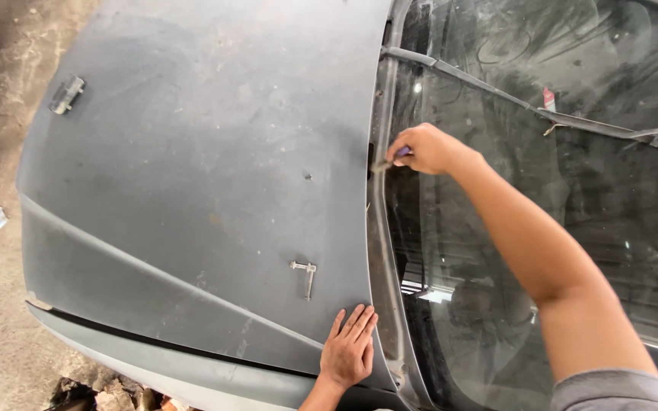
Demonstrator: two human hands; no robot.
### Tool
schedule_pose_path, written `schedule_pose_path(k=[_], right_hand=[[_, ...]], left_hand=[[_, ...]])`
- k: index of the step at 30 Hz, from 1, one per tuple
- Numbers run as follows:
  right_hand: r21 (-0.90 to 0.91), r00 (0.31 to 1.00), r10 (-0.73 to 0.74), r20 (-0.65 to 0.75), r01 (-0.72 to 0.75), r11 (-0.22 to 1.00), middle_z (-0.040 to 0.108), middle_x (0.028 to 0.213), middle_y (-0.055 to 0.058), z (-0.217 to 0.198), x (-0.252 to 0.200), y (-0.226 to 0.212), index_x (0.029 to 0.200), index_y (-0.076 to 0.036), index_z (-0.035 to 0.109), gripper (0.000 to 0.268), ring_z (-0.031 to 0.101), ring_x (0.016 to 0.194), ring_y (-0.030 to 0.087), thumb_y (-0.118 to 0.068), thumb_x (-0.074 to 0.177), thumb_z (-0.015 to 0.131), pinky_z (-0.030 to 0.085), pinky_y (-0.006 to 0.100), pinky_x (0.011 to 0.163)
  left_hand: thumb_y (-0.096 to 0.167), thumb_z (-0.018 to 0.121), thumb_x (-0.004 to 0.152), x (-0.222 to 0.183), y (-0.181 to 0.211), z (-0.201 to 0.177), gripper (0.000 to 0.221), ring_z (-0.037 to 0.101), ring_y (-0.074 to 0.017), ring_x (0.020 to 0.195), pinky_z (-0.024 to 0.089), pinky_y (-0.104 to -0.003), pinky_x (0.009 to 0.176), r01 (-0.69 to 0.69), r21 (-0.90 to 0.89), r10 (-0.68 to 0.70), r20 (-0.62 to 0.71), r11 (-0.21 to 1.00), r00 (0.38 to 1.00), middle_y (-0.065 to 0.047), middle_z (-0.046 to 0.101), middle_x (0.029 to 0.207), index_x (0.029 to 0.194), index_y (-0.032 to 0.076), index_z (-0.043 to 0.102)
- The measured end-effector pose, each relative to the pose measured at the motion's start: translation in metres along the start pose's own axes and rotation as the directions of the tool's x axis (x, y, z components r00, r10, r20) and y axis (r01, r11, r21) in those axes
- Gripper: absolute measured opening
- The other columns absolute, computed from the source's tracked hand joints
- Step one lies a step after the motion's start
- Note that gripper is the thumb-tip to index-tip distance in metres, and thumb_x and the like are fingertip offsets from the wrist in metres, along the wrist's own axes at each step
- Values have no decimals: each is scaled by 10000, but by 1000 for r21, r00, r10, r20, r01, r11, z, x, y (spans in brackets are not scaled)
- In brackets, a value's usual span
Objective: The person uses a brush to scrub the rubber seal and the surface of a car's windshield. They start at the base of the windshield near the hood and move along the edges and across the glass, cleaning the area thoroughly.
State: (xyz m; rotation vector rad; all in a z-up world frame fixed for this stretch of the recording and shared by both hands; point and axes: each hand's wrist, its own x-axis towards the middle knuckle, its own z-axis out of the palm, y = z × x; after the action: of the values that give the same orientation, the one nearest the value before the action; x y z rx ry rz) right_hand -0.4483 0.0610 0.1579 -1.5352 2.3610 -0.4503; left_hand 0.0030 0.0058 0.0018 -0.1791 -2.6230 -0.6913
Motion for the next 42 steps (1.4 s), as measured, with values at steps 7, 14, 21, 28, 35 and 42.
schedule_pose_path(k=[7,14,21,28,35,42], right_hand=[[-229,643,504,577,-464,856,812,778,-27,-13,-30,-13,969,-205,859,365,694,639,81,-66,732,619,553,241,587],[312,623,596,-507,-512,801,746,838,-50,33,-70,39,931,-329,784,123,726,874,231,-330,814,821,584,363,817],[398,-6,467,-884,-534,746,678,745,69,150,-137,-2,856,-188,738,85,668,700,295,-138,906,785,521,312,656],[673,-135,667,-733,-287,682,729,779,95,162,-82,-29,923,-178,726,51,723,731,274,-161,920,774,562,327,659],[755,31,772,-635,-185,629,716,638,80,130,-50,-24,924,-113,677,43,740,625,232,-114,934,718,593,324,589],[907,93,905,-415,-32,420,712,656,74,115,-47,-18,929,-114,658,93,728,582,174,-198,963,682,557,236,443]], left_hand=[[240,474,990,47,-4,18,523,405,-255,1463,202,-502,1213,167,-25,-165,75,986,983,-82,503,1551,1467,32,530],[403,463,967,179,-47,3,804,88,-302,1575,29,-505,1265,259,238,-344,474,936,810,-178,141,1700,1603,-2,184],[526,512,880,214,-56,-6,979,45,-297,1588,-11,-503,1278,379,232,-444,475,896,760,-178,91,1711,1623,22,121],[467,517,910,194,-77,37,797,208,-283,1562,98,-495,1265,472,154,-495,205,868,844,-154,272,1670,1558,36,347],[460,401,969,200,-79,44,730,143,-244,1578,43,-479,1272,491,208,-530,240,846,813,-104,212,1699,1594,98,303],[418,412,956,187,-87,61,702,161,-232,1575,54,-481,1275,484,223,-526,204,846,826,-88,232,1696,1584,115,333]])
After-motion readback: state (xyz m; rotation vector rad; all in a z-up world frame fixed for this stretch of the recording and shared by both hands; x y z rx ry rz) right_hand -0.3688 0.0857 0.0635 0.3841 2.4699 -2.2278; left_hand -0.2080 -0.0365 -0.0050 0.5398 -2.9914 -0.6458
